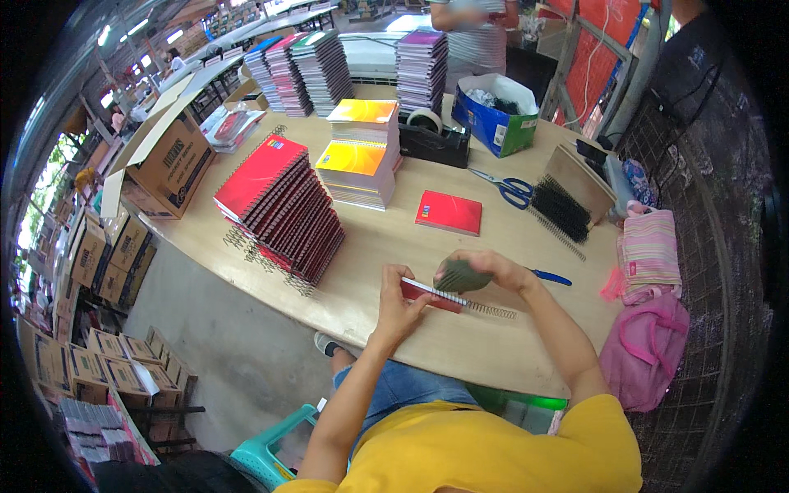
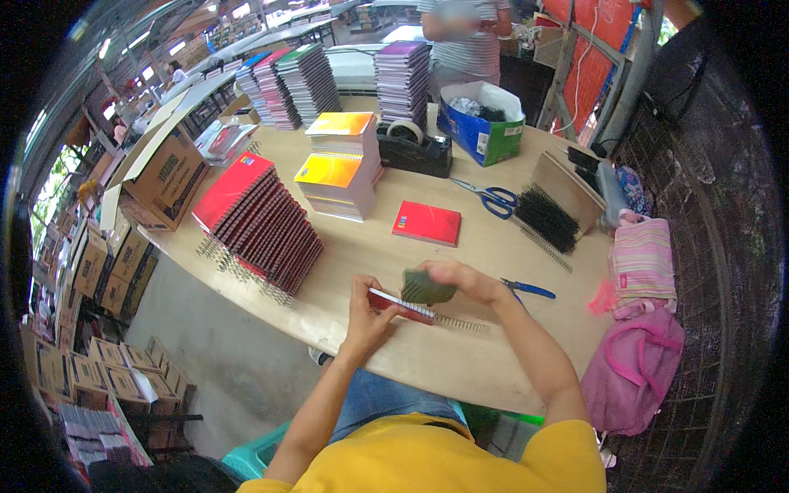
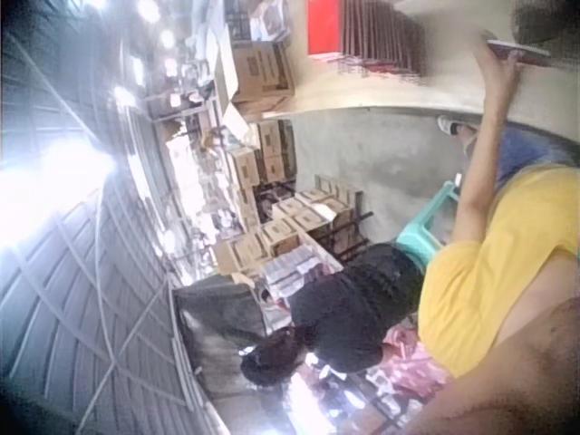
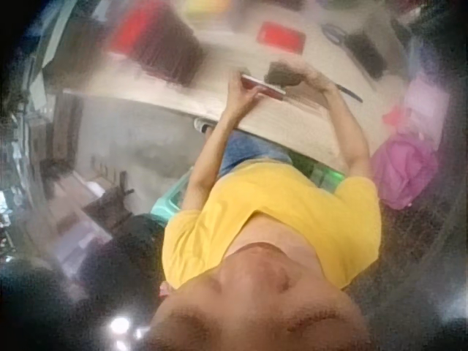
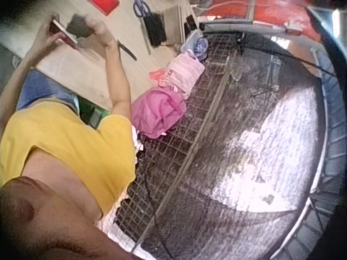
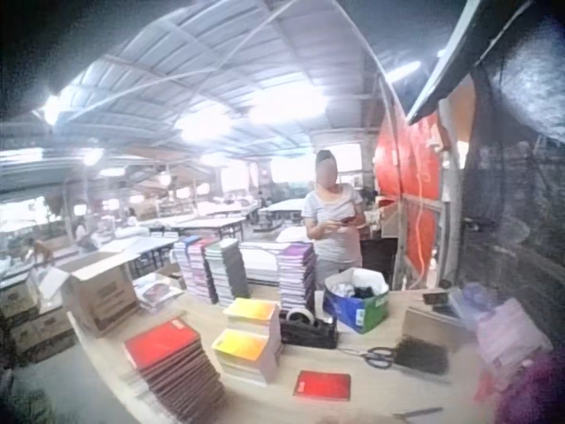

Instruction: The person aligns notebook pages and covers, manually threads a spiral coil through the pre-punched holes, and uses pliers to crimp the ends of the coil.

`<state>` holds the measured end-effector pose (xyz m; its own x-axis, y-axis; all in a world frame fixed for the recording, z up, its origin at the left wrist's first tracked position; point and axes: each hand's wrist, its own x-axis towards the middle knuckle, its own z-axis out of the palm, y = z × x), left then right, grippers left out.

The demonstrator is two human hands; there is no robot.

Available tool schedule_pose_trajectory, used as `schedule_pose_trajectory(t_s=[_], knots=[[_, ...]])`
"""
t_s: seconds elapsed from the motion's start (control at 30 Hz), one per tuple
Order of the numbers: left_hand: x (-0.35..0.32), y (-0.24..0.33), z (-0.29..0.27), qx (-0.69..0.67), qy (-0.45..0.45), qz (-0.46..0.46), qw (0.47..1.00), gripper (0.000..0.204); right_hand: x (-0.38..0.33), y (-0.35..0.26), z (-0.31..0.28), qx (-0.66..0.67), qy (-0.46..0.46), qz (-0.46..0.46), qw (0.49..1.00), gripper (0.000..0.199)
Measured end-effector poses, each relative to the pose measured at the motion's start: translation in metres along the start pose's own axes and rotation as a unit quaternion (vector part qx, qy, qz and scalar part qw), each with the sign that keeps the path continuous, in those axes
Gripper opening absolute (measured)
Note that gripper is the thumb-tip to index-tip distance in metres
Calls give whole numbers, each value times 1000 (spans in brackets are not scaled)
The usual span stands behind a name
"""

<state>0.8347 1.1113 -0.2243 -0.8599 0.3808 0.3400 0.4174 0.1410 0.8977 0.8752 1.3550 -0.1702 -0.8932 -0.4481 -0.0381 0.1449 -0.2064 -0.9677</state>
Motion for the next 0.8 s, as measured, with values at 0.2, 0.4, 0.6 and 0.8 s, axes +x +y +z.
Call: schedule_pose_trajectory(t_s=[0.2, 0.4, 0.6, 0.8], knots=[[1, -3, 0, 35, -1, 31, 999, 59, 6, 1, 10, -214, 104, 25, 971, 48], [1, -3, 1, 37, 0, 59, 998, 59, 6, -2, 18, -95, 66, 25, 993, 49], [-2, -6, 1, 21, -7, 32, 999, 58, 11, 2, 16, -93, 65, -21, 993, 51], [3, -24, -26, -235, -37, -93, 967, 39, 11, 5, 9, -150, 173, 2, 973, 50]])
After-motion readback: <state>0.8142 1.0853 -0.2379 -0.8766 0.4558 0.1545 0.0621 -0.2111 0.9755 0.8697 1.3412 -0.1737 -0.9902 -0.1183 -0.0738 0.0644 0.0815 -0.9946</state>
